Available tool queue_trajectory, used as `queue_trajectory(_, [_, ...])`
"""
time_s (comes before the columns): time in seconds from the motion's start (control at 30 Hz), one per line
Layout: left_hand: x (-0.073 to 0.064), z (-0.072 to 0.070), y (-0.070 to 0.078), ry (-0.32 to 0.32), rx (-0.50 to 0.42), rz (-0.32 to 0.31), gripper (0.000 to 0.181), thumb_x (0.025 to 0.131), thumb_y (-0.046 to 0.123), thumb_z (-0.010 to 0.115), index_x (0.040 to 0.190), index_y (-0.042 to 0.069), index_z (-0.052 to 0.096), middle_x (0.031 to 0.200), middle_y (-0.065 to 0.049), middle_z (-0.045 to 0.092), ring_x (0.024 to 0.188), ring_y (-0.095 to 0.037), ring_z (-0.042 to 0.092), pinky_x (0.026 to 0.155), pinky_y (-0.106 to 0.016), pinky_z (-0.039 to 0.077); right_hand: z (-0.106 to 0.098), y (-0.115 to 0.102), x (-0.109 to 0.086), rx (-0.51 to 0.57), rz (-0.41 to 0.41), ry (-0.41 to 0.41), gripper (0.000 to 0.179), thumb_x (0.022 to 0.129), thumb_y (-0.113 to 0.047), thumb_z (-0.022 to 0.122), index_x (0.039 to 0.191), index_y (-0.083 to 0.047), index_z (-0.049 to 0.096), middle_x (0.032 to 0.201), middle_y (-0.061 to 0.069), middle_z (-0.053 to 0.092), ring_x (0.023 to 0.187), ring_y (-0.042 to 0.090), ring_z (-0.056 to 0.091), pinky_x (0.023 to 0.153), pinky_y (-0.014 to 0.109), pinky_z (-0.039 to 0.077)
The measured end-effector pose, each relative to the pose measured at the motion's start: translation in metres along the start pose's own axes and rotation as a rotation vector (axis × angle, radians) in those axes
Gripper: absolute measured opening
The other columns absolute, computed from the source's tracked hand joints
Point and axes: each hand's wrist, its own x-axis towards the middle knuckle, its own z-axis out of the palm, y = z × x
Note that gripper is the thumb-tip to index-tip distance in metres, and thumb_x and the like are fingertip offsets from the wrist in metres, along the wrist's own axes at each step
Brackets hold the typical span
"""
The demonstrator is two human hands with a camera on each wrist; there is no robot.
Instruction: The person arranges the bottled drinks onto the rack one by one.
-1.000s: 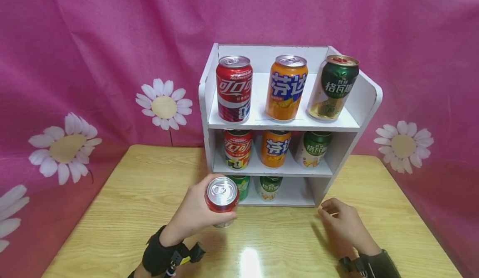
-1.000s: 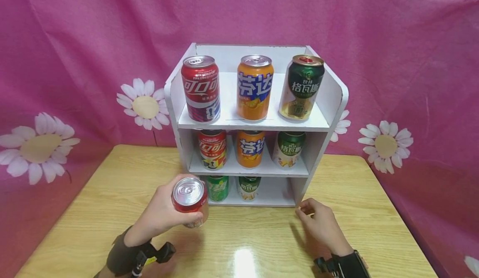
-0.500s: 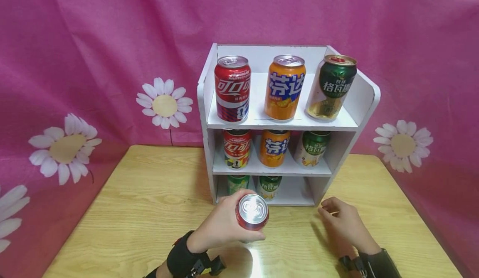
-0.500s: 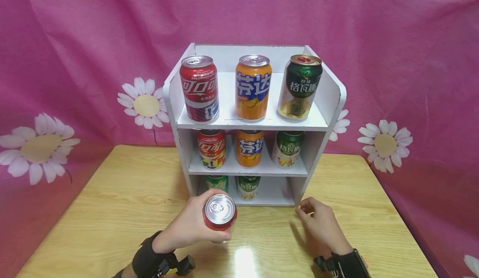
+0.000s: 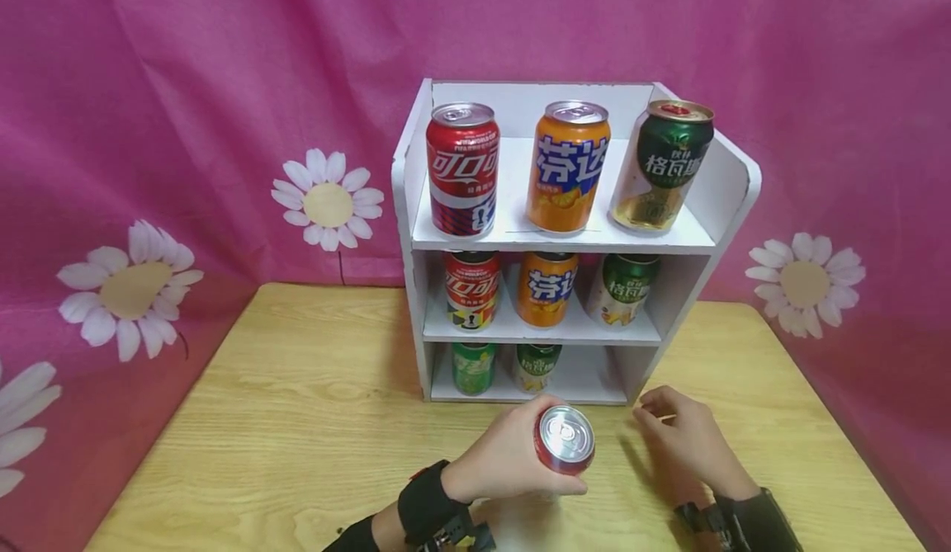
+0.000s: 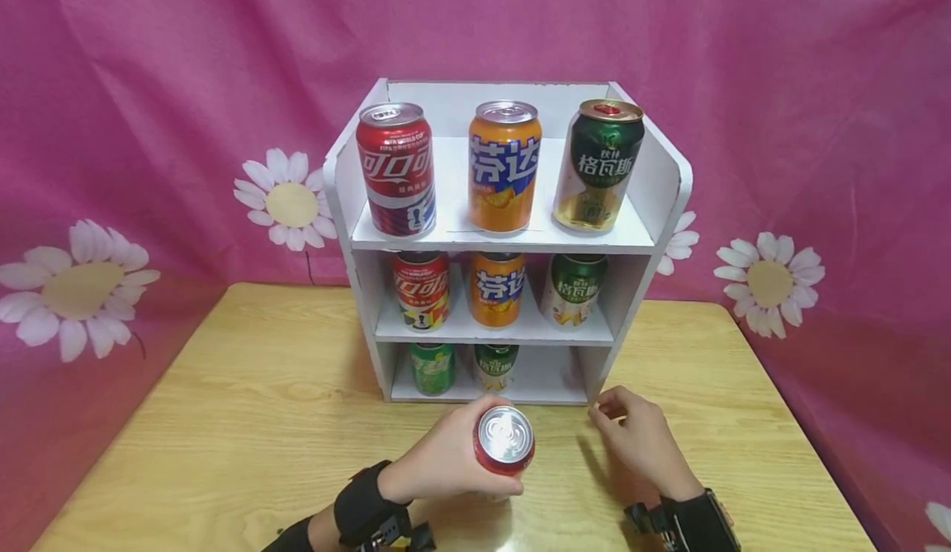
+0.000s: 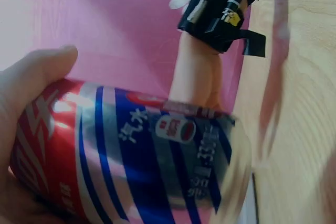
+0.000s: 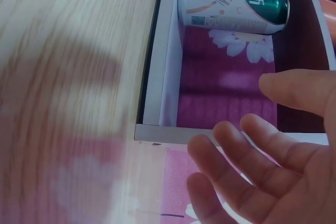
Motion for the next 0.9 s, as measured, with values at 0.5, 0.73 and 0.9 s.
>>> queue_trajectory(0.5, [0.055,0.036,-0.016,0.101,0.085,-0.008,0.067,0.063,0.030,0.089,0.116,0.013,0.053,0.097,0.011,0.059,0.086,0.000,0.057,0.074,-0.019,0.047,-0.002,-0.004,-0.001,0.004,-0.011,0.026,0.015,0.086,-0.012,0.068,0.096,-0.002,0.063,0.084,0.004,0.067,0.082,0.024,0.065,0.070,0.034,0.053])
queue_trajectory(0.73, [0.070,0.039,-0.021,0.138,0.073,-0.003,0.068,0.063,0.029,0.089,0.118,0.011,0.053,0.100,0.009,0.059,0.087,-0.002,0.057,0.075,-0.019,0.048,-0.002,-0.001,0.000,0.005,-0.028,0.051,0.015,0.085,-0.011,0.069,0.094,-0.001,0.063,0.084,0.006,0.067,0.077,0.024,0.066,0.064,0.028,0.052])
queue_trajectory(0.9, [0.078,0.041,-0.025,0.177,0.099,0.003,0.068,0.063,0.030,0.089,0.117,0.010,0.053,0.100,0.007,0.060,0.088,-0.002,0.057,0.075,-0.020,0.048,-0.003,0.002,0.000,-0.002,-0.017,0.040,0.015,0.086,-0.012,0.069,0.095,-0.002,0.063,0.084,0.005,0.068,0.079,0.023,0.065,0.067,0.032,0.053])
